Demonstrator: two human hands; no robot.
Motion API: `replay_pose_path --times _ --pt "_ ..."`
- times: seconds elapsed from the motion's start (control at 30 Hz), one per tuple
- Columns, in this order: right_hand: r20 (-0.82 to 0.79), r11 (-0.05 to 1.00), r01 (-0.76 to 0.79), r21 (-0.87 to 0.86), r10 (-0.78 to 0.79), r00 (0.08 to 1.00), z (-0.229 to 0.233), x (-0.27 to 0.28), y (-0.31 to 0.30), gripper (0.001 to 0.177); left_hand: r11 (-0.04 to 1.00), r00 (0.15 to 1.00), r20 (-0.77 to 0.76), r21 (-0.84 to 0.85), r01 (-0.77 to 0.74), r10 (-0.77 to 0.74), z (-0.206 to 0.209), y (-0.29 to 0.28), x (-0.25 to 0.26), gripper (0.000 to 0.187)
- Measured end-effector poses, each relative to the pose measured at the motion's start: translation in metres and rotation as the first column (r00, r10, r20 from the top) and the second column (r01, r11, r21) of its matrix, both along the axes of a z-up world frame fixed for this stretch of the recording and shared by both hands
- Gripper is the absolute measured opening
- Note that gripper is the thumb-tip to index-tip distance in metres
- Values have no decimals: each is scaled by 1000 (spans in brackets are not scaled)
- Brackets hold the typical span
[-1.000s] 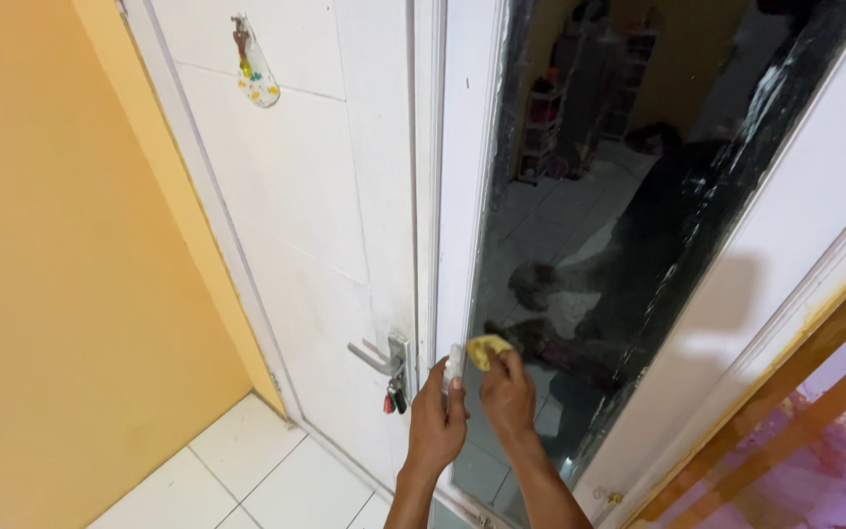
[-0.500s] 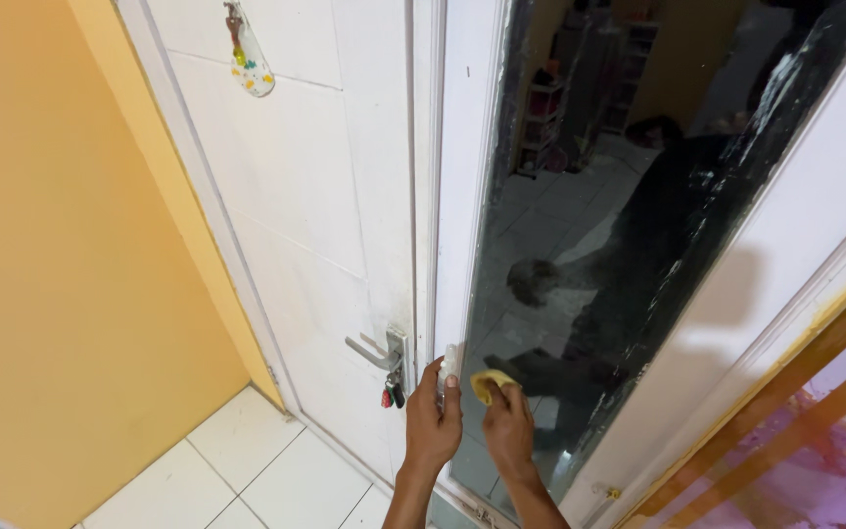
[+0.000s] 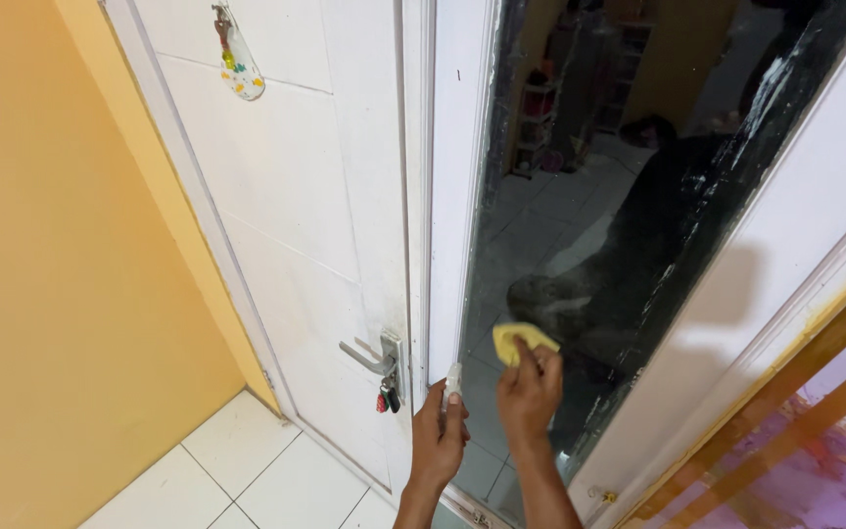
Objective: The person sprays a cleaning solution onto a vertical mirror and wipes it with a yellow cloth. They repeatedly spray and wipe different sections of the mirror surface throughout the clip.
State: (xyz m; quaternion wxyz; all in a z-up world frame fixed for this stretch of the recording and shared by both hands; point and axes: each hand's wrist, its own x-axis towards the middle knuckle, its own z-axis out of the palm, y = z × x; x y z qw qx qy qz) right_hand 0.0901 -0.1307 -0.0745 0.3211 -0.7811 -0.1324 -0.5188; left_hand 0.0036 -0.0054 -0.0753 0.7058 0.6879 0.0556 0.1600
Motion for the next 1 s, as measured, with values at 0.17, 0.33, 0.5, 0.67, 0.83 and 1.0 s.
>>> replay_pose_path --times 0.17,0.33,0.5,0.67,0.83,1.0 --pt "-250 999 -30 35 38 967 -107 -15 -6 45 996 999 12 -80 31 -30 4 -1 -1 45" --pt "-160 994 -37 107 54 986 -81 -18 -21 46 992 999 -2 -121 45 -45 9 -5 -1 44" --pt "-2 983 6 184 -5 1000 9 -7 -29 42 993 998 2 -106 60 -60 8 -10 4 44" --pt "-35 987 -108 122 113 993 -31 -9 -32 47 989 994 79 -122 80 -70 12 -14 3 44" --pt "-320 994 -90 69 107 941 -143 -16 -27 44 988 990 104 -109 106 -95 9 -16 -1 41" --pt "-206 997 -36 70 50 977 -105 -15 -33 45 990 997 37 -123 76 -72 4 -11 -5 41"
